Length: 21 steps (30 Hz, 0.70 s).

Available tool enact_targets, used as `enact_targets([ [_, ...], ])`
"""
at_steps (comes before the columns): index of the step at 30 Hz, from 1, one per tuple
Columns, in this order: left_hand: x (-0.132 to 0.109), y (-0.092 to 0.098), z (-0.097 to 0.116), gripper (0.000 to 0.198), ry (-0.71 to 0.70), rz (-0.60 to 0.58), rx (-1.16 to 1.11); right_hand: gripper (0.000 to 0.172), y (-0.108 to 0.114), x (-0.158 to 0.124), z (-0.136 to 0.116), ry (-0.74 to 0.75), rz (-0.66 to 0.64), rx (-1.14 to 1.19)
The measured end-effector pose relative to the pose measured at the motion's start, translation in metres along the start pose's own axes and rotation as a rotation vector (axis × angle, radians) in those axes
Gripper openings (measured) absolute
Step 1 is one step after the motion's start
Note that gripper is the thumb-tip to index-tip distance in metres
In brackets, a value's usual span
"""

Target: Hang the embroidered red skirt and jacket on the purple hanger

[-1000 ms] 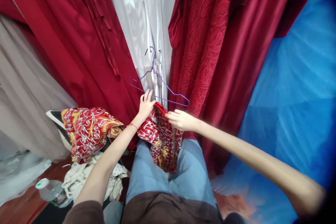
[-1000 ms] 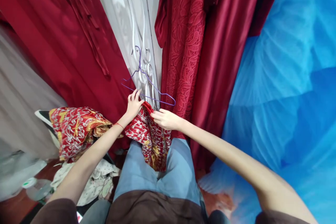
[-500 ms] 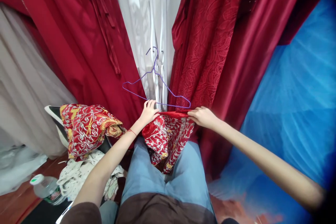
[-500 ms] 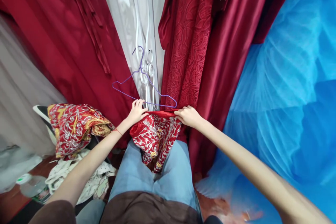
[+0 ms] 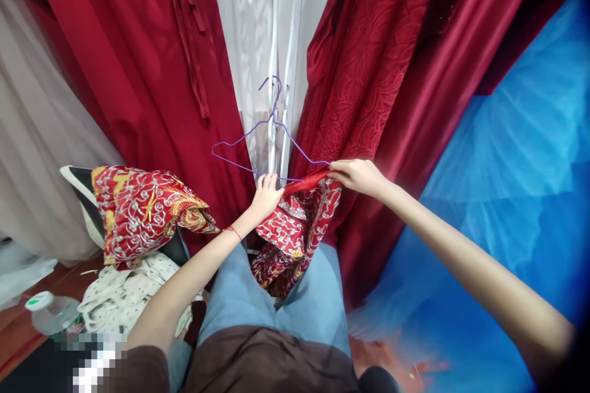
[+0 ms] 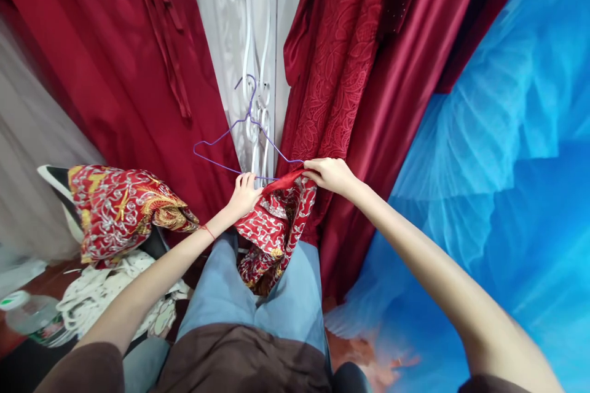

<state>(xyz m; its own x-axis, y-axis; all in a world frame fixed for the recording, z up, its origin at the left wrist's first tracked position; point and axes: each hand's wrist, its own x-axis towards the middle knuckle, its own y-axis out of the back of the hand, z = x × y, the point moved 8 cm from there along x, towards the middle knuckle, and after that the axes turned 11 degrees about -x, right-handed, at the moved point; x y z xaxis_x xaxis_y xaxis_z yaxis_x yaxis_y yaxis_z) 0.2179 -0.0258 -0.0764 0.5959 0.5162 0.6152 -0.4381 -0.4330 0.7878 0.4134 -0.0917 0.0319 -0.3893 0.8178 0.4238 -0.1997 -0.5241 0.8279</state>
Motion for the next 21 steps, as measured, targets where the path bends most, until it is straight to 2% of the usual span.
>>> enact_targets([
  [5,-0.001,0.009,0.006,0.029,-0.027,0.034,0.051,0.025,0.014,0.035,-0.012,-0.003,0.094,0.125],
  [10,0.000,0.009,0.025,0.028,-0.066,0.030,0.101,0.021,0.023,0.072,-0.044,0.013,0.238,0.197],
  [15,-0.003,0.008,0.024,0.024,-0.063,0.067,0.094,0.019,0.002,0.098,-0.063,-0.038,0.294,0.453],
  [18,-0.010,0.011,0.018,0.021,-0.087,0.085,0.015,0.023,-0.015,0.105,-0.062,-0.076,0.278,0.611],
  [21,-0.026,0.015,0.010,0.020,-0.074,0.147,-0.073,0.024,-0.026,0.107,-0.059,-0.087,0.251,0.658],
])
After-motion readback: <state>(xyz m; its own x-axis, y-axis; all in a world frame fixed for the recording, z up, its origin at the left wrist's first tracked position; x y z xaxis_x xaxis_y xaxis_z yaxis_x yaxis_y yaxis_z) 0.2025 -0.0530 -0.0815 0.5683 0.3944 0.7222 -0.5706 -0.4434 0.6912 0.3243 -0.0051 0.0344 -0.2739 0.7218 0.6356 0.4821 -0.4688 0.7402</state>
